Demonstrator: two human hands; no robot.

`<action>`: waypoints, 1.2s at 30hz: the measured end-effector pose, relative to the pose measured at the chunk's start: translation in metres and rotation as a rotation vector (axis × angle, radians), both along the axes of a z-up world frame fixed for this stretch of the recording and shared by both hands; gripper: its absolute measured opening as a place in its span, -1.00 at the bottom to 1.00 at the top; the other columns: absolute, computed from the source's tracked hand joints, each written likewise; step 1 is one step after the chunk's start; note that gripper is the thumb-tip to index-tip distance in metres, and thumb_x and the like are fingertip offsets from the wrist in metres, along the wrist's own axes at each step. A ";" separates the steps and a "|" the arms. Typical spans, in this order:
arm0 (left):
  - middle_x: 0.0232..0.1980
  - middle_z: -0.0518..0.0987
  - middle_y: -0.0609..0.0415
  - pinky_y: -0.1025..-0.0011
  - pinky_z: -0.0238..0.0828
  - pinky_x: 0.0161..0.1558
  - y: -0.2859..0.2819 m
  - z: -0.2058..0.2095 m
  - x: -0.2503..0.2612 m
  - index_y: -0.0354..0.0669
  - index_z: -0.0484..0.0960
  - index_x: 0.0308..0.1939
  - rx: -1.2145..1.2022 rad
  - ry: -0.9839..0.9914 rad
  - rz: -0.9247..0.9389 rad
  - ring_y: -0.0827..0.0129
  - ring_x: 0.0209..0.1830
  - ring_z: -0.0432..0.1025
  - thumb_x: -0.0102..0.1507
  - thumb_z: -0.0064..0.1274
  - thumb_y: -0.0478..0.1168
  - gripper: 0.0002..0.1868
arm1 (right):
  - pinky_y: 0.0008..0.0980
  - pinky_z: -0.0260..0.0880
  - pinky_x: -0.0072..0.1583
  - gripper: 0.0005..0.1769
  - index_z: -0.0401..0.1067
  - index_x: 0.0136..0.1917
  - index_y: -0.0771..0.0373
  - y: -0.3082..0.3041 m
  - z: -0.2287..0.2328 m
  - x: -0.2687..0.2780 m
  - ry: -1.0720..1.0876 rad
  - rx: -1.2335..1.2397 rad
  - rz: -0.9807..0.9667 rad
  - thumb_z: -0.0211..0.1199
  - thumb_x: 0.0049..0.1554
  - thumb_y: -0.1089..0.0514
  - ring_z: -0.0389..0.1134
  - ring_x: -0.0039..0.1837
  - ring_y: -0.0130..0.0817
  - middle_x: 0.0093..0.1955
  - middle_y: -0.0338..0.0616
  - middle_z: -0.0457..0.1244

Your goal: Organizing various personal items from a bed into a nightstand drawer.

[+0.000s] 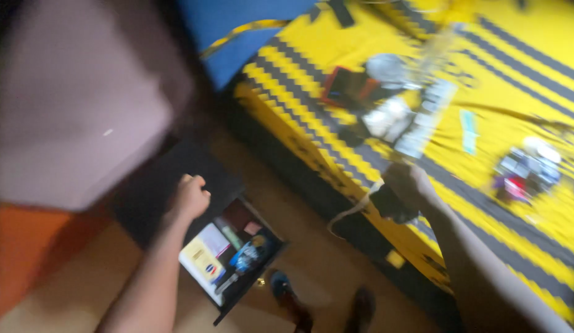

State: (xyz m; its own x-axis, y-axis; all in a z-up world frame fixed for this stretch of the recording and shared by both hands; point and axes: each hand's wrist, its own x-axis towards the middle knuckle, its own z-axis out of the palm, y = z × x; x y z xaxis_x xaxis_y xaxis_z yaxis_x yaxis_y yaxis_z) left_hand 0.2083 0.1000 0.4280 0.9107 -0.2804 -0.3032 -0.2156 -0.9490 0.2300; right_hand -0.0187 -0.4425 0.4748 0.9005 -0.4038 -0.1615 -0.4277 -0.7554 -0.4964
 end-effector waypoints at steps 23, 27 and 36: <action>0.15 0.51 -0.18 0.08 0.36 0.25 -0.416 0.131 -0.008 -0.19 0.63 0.03 -0.209 -0.319 -0.591 -0.09 0.23 0.39 0.19 0.22 -0.13 -0.63 | -0.26 0.40 0.02 -0.55 0.57 0.18 0.23 -0.279 0.146 -0.253 -0.031 0.427 -0.653 0.37 0.14 -0.08 0.40 0.00 -0.28 -0.05 -0.03 0.42; 0.08 0.55 -0.17 0.10 0.40 0.18 -0.468 0.105 -0.032 -0.14 0.66 -0.01 -0.125 -0.190 -0.636 -0.08 0.14 0.45 0.18 0.20 -0.11 -0.66 | -0.24 0.46 0.08 -0.37 0.42 0.33 0.12 -0.312 0.161 -0.250 0.117 0.638 -0.562 0.43 0.01 -0.02 0.43 0.09 -0.26 0.06 -0.08 0.41; -0.01 0.65 -0.10 0.16 0.49 0.10 -0.531 0.070 -0.088 -0.13 0.64 -0.02 -0.006 0.167 -0.546 0.03 0.06 0.55 0.21 0.15 -0.09 -0.69 | -0.08 0.45 0.12 -0.28 0.64 0.00 0.44 -0.434 -0.120 -0.262 0.444 0.334 -0.547 0.31 0.19 -0.36 0.49 0.14 0.13 0.02 0.29 0.44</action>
